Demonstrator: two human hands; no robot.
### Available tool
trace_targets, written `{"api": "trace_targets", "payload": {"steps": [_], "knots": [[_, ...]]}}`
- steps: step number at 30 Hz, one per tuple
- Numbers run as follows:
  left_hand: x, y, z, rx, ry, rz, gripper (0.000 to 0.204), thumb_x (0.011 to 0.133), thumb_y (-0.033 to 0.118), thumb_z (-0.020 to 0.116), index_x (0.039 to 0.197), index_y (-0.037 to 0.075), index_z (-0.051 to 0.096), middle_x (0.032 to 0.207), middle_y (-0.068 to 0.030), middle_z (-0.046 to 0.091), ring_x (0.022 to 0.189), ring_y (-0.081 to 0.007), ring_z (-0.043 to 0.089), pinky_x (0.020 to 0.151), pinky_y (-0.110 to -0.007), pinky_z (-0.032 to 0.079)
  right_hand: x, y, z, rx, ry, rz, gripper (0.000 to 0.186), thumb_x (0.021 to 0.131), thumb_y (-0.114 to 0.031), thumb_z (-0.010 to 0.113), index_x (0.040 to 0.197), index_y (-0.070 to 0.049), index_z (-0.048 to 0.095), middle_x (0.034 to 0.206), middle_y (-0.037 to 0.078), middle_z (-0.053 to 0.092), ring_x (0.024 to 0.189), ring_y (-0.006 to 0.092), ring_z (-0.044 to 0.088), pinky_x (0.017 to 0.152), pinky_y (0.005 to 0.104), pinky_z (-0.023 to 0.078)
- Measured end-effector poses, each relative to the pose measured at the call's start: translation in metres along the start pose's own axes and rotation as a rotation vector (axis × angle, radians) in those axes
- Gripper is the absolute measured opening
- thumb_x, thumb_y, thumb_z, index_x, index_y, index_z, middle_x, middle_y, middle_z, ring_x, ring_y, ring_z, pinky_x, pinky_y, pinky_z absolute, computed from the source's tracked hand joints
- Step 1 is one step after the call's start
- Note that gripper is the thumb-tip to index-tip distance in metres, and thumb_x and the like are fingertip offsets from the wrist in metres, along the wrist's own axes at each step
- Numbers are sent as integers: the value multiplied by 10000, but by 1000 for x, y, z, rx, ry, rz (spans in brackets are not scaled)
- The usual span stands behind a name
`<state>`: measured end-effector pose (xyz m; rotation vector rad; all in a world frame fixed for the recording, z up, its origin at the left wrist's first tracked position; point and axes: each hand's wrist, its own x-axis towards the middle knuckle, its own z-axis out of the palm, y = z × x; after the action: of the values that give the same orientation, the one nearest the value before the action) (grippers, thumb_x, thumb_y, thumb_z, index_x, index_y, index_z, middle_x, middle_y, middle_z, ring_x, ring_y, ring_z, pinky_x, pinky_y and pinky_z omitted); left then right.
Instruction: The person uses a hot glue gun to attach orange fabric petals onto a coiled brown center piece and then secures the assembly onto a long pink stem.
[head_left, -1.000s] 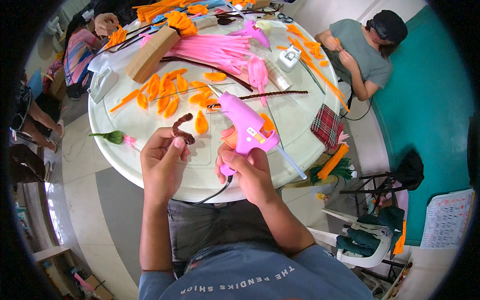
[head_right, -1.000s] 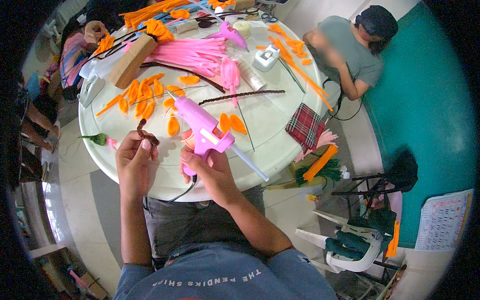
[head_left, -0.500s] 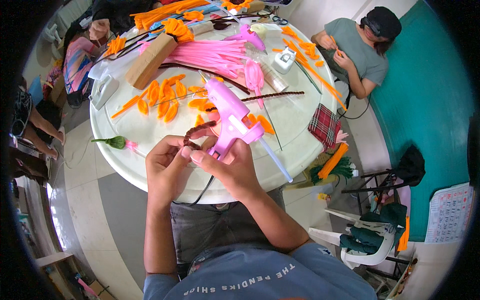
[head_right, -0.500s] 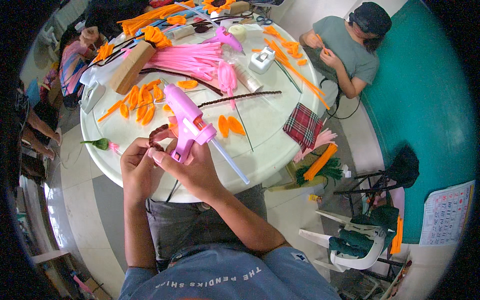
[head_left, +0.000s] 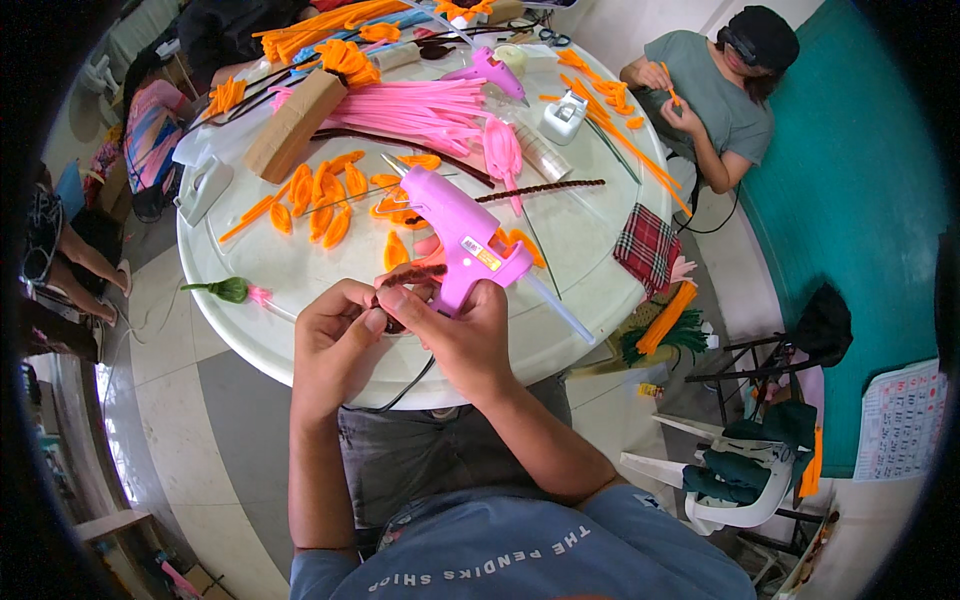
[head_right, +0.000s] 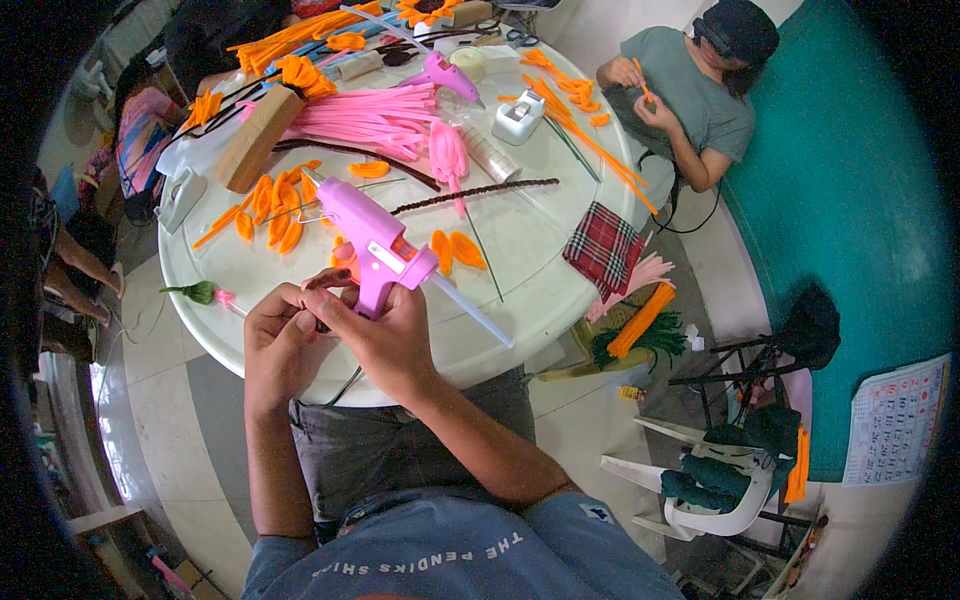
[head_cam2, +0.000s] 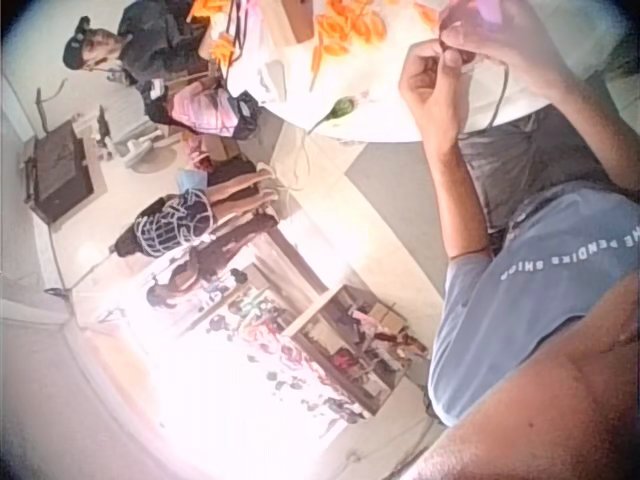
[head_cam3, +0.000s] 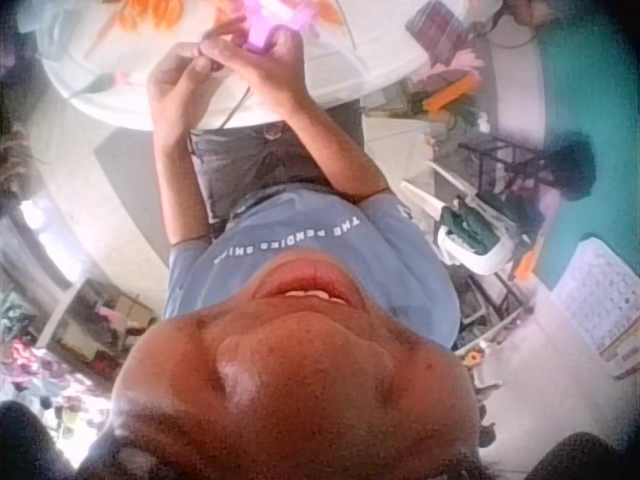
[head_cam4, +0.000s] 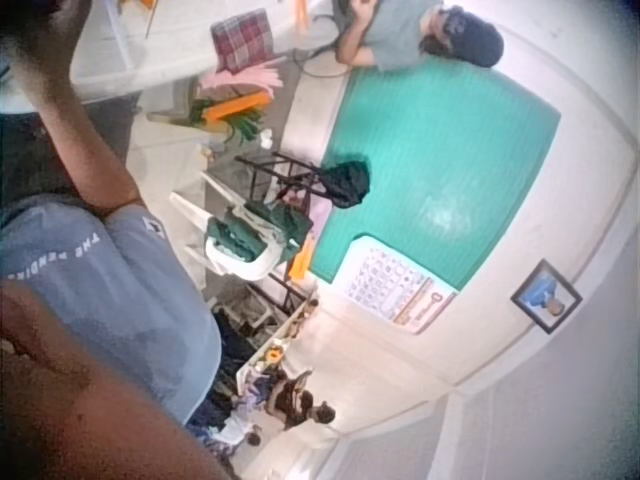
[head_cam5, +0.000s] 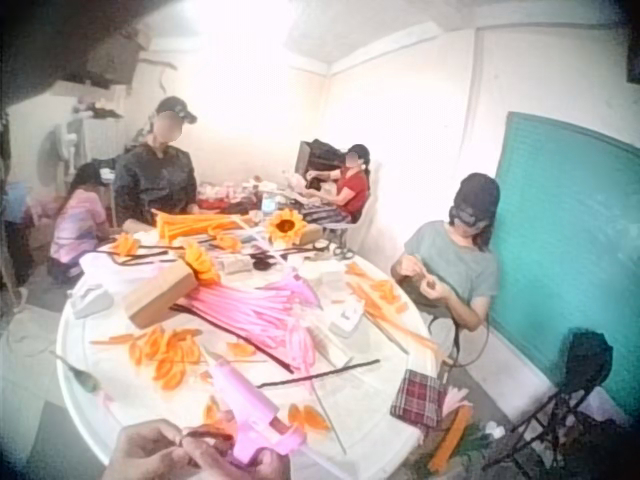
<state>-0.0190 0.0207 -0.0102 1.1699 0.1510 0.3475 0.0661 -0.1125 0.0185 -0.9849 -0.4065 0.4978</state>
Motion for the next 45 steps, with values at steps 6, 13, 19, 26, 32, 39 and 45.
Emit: {"api": "trace_targets", "payload": {"steps": [6,13,19,26,32,39,45], "knots": [[-1,3,-3,-56,-23,-8,125,968,74,635,1039,-24,603,977,-81,680,910,-132,633,868,-294,502,0,2,6,8,40,-54,382,946,-50,726,1260,-14,511,983,72,696,826,75,656,671,213,522],[1,7,2,-102,-54,13,101,976,46,625,1043,-24,595,994,-123,692,937,-180,666,870,-314,519,2,2,9,63,33,-103,371,966,-59,708,1268,-11,498,1021,77,684,864,90,672,710,227,544],[2,1,1,-165,-28,23,117,970,34,632,1056,-36,596,997,-120,689,931,-184,664,878,-320,520,1,0,9,25,32,-65,339,949,-45,723,1231,-10,538,978,77,716,826,83,680,658,227,548],[2,7,12,-65,37,25,116,984,39,623,1076,-29,611,987,-97,686,909,-168,655,861,-315,514,2,1,7,-55,9,-106,363,972,-102,712,1264,1,523,1017,57,684,812,52,646,692,213,534],[5,-2,5,-43,133,30,109,987,84,657,1066,13,631,940,-12,683,744,-42,522,666,-208,396,0,-4,-5,-155,82,-25,343,987,-216,701,1240,-37,555,1027,94,730,672,66,617,509,197,442],[7,6,1,-216,284,90,121,1008,101,634,1073,-1,625,891,-11,629,730,-58,516,655,-224,395,-12,-10,-18,-146,3,30,364,1017,-263,668,1256,-45,501,896,88,708,631,84,598,501,215,448],[6,5,-4,-140,367,52,110,1012,157,636,1002,47,632,898,-27,611,743,-83,528,679,-241,427,-21,-23,-38,-181,-145,174,424,1016,-347,666,1262,-31,527,690,9,555,549,82,540,456,231,389]]}}
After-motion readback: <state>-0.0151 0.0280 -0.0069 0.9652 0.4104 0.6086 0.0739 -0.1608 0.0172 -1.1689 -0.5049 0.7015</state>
